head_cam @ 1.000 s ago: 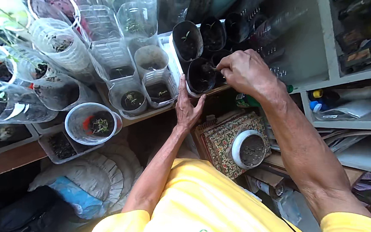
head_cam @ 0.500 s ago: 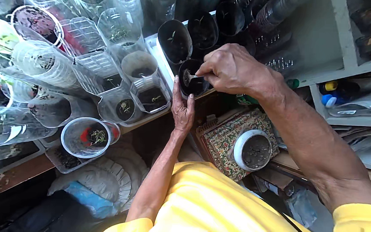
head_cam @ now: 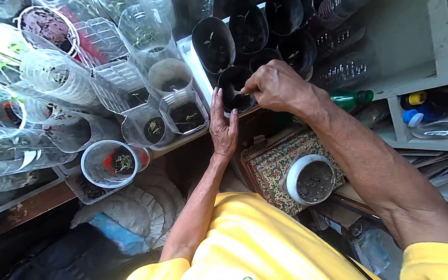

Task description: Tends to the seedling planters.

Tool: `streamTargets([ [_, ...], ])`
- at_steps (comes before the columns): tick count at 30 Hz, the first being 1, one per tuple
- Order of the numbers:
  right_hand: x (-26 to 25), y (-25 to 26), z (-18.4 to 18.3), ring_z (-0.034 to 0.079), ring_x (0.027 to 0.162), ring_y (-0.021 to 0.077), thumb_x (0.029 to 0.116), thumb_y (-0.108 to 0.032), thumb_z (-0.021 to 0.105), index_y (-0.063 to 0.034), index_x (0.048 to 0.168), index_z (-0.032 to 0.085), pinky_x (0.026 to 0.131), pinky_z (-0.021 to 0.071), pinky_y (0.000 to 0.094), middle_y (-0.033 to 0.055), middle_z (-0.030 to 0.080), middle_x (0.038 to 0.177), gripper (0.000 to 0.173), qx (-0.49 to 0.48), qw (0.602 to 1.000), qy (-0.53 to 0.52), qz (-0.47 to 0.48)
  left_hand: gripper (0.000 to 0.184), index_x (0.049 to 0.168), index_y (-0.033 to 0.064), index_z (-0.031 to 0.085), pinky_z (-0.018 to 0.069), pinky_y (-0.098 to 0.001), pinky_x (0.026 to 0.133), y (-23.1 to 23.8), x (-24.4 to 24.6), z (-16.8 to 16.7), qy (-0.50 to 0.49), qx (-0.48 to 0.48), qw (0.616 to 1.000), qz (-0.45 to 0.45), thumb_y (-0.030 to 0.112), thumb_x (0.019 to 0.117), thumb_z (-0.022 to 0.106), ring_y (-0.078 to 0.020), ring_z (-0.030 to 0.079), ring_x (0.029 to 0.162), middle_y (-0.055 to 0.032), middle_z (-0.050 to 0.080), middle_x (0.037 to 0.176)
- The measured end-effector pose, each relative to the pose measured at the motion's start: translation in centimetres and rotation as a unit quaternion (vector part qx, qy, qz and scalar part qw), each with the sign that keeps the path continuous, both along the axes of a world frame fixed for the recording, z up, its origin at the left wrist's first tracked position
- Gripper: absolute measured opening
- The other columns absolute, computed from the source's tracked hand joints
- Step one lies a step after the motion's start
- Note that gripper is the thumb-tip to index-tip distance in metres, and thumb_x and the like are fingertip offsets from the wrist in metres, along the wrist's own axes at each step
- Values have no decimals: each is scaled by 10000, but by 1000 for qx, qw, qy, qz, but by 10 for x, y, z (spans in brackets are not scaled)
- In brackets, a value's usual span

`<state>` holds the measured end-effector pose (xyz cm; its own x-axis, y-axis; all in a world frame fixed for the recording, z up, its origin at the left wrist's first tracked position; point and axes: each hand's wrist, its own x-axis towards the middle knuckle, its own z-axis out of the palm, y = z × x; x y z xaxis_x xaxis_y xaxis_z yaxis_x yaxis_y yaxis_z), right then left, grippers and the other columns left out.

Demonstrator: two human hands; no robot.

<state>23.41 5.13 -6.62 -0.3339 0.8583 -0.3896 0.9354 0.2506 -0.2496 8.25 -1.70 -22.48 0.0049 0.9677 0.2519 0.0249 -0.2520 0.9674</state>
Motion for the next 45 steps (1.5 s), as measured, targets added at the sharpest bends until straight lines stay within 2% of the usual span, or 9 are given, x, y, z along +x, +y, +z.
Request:
streamTargets([
  [8,-18,1,36,699,1024,281,973,-158,579,-176,1121,789,891,530,535,65,756,1038,257,2,1000,-2,11,608,1553,-21,394,521,-335,1067,0,-4,0,27,-10,1000,-7,135,1003,604,-232,496,1419,-190,386,1619],
  [11,-20,0,25,698,995,292,956,-141,600,-170,1077,791,861,537,543,73,749,992,228,-9,999,-1,32,615,1559,-27,379,507,-337,1084,3,-7,0,37,-3,999,-20,142,1008,592,-231,483,1432,-192,379,1623],
  [13,-12,-1,9,703,976,315,953,-116,602,-149,1074,788,859,541,564,94,749,979,225,-14,999,21,48,620,1556,-38,375,527,-329,1032,5,-9,-1,43,1,999,-18,149,1007,595,-219,548,1351,-197,403,1606],
  [18,2,0,12,705,1026,304,980,-119,587,-167,1142,784,916,531,560,80,759,1066,260,-11,997,25,67,616,1554,-41,379,539,-326,1004,3,-10,-1,60,10,998,-18,149,1006,586,-226,547,1357,-201,406,1605],
  [24,7,-1,24,715,1004,233,985,-139,587,-168,1130,792,926,539,499,45,768,1062,253,-3,997,65,52,618,1566,-29,367,525,-328,1037,4,-11,-1,71,9,997,-28,166,1017,574,-220,529,1381,-192,387,1620],
  [27,2,1,11,700,1041,281,982,-124,599,-178,1133,789,944,527,536,65,760,1064,249,-31,997,28,69,617,1565,-38,363,509,-332,1073,4,-11,-2,73,13,997,-30,159,1017,569,-224,502,1416,-201,386,1619],
  [30,-1,6,9,697,998,319,969,-106,597,-184,1118,782,883,526,569,80,749,1018,250,-26,994,-8,110,627,1572,-15,364,544,-323,1001,3,-12,0,83,7,996,-26,160,1012,582,-212,541,1369,-181,389,1623],
  [37,6,16,58,709,951,258,968,-169,594,-134,1082,792,864,536,524,79,756,984,231,-5,996,41,77,628,1560,-35,374,498,-342,1104,1,-11,-1,79,23,996,-23,174,1015,605,-234,478,1441,-200,390,1615],
  [45,20,-23,89,698,827,250,983,-222,567,-175,1055,799,745,533,535,65,741,889,248,28,999,-1,42,642,1533,-1,445,604,-303,852,3,-15,1,93,31,995,-12,276,1003,676,-217,632,1239,-196,439,1579],
])
